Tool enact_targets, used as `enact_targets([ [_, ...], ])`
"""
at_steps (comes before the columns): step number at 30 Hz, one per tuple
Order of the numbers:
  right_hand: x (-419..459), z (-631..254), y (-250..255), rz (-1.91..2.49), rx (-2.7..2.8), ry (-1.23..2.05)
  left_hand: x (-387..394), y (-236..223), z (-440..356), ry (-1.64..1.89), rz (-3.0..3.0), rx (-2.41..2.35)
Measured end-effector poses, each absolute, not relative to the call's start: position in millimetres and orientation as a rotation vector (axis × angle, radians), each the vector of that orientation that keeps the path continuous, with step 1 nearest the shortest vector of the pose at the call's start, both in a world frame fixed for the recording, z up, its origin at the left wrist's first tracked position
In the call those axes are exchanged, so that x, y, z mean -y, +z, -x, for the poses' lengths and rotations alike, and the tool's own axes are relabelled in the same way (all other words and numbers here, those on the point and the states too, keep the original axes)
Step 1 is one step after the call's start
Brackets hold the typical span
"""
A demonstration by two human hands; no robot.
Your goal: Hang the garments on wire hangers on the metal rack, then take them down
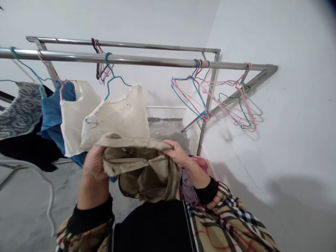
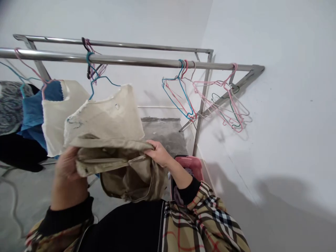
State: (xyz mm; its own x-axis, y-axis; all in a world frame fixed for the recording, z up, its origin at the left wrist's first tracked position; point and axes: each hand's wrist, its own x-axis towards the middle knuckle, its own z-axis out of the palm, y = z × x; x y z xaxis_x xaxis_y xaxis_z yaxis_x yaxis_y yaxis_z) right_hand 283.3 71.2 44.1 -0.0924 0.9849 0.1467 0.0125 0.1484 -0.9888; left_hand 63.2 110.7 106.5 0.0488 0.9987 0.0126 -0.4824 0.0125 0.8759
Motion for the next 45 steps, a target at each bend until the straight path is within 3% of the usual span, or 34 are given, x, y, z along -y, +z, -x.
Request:
enact_targets([
  [3, -74.1, -298.9, 55.0, 1.135, 1.681, 0.667, -90.6, 126.0, -47.1, 1.634, -0.880, -0.855],
  [8, -84.5, -362.0, 99.5, 1.326, 1.325, -0.391, -72.8, 132.8, -37.7, 1.606, -1.072, -1.059],
  [12, -110.4, -416.0, 113.1, 1.762, 1.209, -0.666, -89.3, 123.7, -38.7, 1.444, -1.124, -1.008],
  [18, -126.3, -439.7, 112.5, 1.990, 1.237, -0.516, -107.2, 107.9, -43.7, 1.277, -1.153, -1.015],
  [27, -123.1, -424.1, 139.9, 1.661, 1.340, -0.441, -131.2, 80.0, -49.6, 1.108, -1.260, -1.103],
  [30, -111.0, -414.4, 136.9, 1.478, 1.391, -0.250, -141.4, 73.0, -53.8, 1.072, -1.370, -1.177],
  [39, 2.1, -371.7, 56.4, 1.125, 1.182, 0.593, -172.1, 63.4, -50.6, 1.151, -1.449, -1.333],
  [45, 49.1, -362.0, 34.4, 1.006, 1.068, 0.648, -179.9, 61.6, -53.7, 1.227, -1.416, -1.315],
])
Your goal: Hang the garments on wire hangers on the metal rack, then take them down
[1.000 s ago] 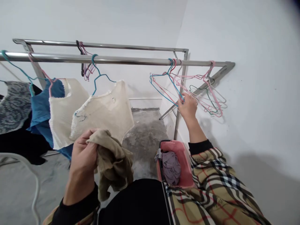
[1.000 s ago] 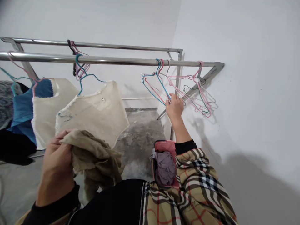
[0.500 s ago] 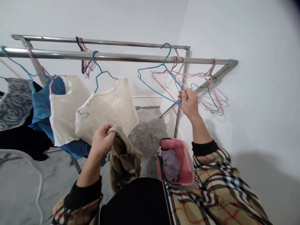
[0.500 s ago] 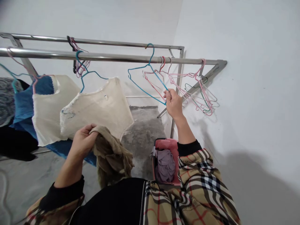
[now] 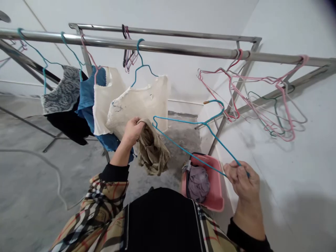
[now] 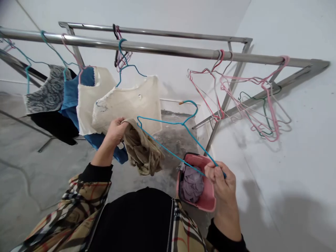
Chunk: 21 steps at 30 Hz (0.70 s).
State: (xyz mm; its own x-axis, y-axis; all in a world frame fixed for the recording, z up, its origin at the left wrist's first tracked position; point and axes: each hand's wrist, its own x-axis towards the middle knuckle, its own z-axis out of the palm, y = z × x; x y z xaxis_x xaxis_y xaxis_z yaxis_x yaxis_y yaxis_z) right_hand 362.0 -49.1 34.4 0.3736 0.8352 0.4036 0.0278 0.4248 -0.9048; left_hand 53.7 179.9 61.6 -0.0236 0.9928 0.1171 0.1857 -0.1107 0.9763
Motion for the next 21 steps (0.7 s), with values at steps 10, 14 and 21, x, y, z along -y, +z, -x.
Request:
enact_targets([
  [10, 58.6, -356.9, 10.2, 1.214, 1.277, 0.771, -175.1, 60.8, -64.3, 1.287, -1.299, -1.221],
  [14, 32.6, -320.4, -11.5, 1.306, 1.279, 0.795, -159.3, 62.9, -77.8, 1.320, -1.262, -1.148],
  [21, -9.4, -272.1, -49.6, 1.109, 1.018, 0.898, -121.2, 59.9, -82.4, 1.002, -1.901, -1.072],
])
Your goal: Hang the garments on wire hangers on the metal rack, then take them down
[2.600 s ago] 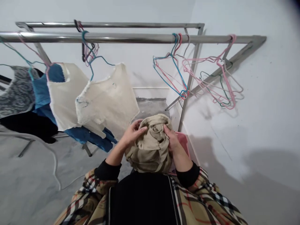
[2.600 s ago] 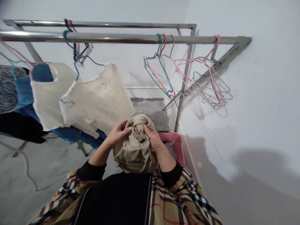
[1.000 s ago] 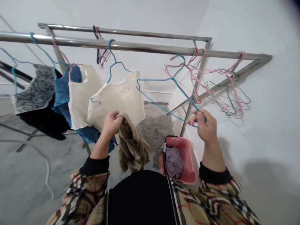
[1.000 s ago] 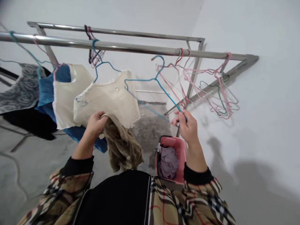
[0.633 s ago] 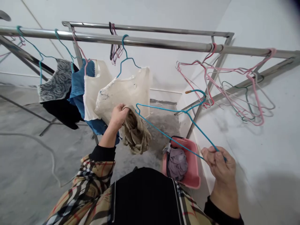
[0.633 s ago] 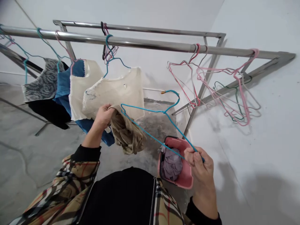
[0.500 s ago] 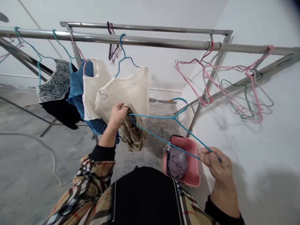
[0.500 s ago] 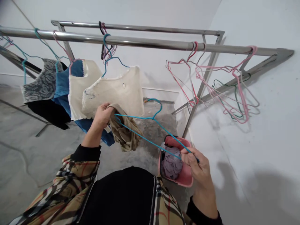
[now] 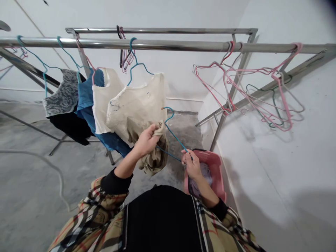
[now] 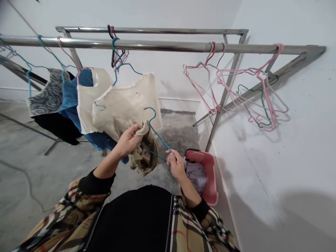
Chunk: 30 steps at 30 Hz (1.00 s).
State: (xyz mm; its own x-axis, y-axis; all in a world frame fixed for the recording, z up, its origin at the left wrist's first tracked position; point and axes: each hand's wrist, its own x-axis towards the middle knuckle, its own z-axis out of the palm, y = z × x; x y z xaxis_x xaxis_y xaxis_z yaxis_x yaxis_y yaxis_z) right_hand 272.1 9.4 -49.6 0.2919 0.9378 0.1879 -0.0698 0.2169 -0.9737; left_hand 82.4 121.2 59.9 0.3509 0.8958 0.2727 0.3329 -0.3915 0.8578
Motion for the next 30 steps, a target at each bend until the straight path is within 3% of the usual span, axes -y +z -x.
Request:
enact_targets([
  [2, -13.1, -275.5, -50.6, 1.064, 0.990, 0.908, -116.8, 65.9, -73.0, 0.859, -2.271, -1.168],
  [5, -13.6, -291.1, -41.4, 1.031, 0.986, 0.948, -120.8, 82.6, -54.9, 0.961, -2.635, -1.319],
  [12, -31.4, -334.3, -10.9, 1.049, 1.231, 0.849, -139.1, 104.8, -31.5, 0.737, -2.711, -1.297],
  [19, -32.1, -312.8, -33.2, 1.416, 0.971, -0.200, -113.3, 98.5, -45.7, 0.921, -2.406, -1.584],
  [21, -26.3, -292.2, -45.0, 1.378, 1.108, -0.129, -107.1, 96.7, -49.7, 1.004, -2.326, -1.568],
  [24, -28.7, -261.4, -55.5, 1.307, 1.411, 0.244, -99.5, 93.7, -56.0, 1.062, -2.275, -1.482],
  [30, -64.9, -230.8, -55.1, 1.665, 1.346, 0.693, -83.5, 85.3, -70.9, 1.030, -2.292, -1.356],
])
